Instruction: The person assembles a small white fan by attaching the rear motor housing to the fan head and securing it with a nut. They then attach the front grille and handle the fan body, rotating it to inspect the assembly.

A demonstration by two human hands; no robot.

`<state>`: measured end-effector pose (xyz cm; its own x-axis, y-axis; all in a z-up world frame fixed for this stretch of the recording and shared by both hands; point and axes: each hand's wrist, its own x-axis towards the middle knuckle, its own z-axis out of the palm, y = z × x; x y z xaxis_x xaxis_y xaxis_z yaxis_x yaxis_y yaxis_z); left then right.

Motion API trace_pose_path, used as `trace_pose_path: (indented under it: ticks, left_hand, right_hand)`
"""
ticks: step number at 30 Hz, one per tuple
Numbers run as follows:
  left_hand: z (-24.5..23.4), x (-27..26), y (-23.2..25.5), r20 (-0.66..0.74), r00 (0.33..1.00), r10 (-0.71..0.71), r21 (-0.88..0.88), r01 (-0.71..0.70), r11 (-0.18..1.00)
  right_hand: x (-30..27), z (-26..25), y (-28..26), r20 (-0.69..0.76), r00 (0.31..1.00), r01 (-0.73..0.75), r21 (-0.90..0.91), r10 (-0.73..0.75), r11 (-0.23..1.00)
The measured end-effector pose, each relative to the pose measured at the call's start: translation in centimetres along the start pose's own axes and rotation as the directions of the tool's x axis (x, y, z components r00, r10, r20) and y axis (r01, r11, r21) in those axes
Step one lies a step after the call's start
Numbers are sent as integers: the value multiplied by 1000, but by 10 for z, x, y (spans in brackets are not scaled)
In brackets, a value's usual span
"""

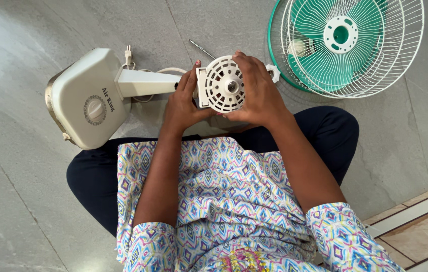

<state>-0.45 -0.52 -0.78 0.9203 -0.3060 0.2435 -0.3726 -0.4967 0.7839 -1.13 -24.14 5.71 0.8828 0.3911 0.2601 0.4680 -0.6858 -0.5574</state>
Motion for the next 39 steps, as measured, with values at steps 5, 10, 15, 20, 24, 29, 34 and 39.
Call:
trace_pose_path:
  ticks: [5, 10, 15, 20, 24, 29, 34, 39]
  left_hand:
    - [-2, -1, 1, 23, 999, -33, -15, 34, 999]
    - [-2, -1, 1, 14, 1000, -11, -19, 12, 1000]
    - [2, 0, 0, 29, 998, -55, 13, 55, 998]
    - [0, -3, 2, 55, 998, -41, 11, 40, 999]
    - [0, -3, 4, 82, 995, -55, -1, 56, 998]
    - [1, -5, 4, 67, 997, -33, -14, 34, 999]
    - [3, -6, 3, 53, 999, -5, -12, 6, 1000]
    - [4, -7, 2, 49, 999, 0, 8, 0, 1000]
  right_hand:
    - [1, -5, 2, 30, 999, 27, 30, -27, 999]
    - [1, -23, 10, 145, 989, -39, 72, 28, 997]
    - [-2, -36, 18, 214, 965, -174, 90, 152, 981]
    - [-6, -39, 18, 356, 880, -333, -14, 316, 943]
    - [-3, -39, 20, 319, 915, -252, -26, 247, 967]
    - [0, -37, 19, 298, 937, -193, 2, 183, 981]
    - [6, -20, 10, 235, 956, -155, -103, 175, 983]
    - [6, -11, 6, 186, 961, -177, -159, 205, 971]
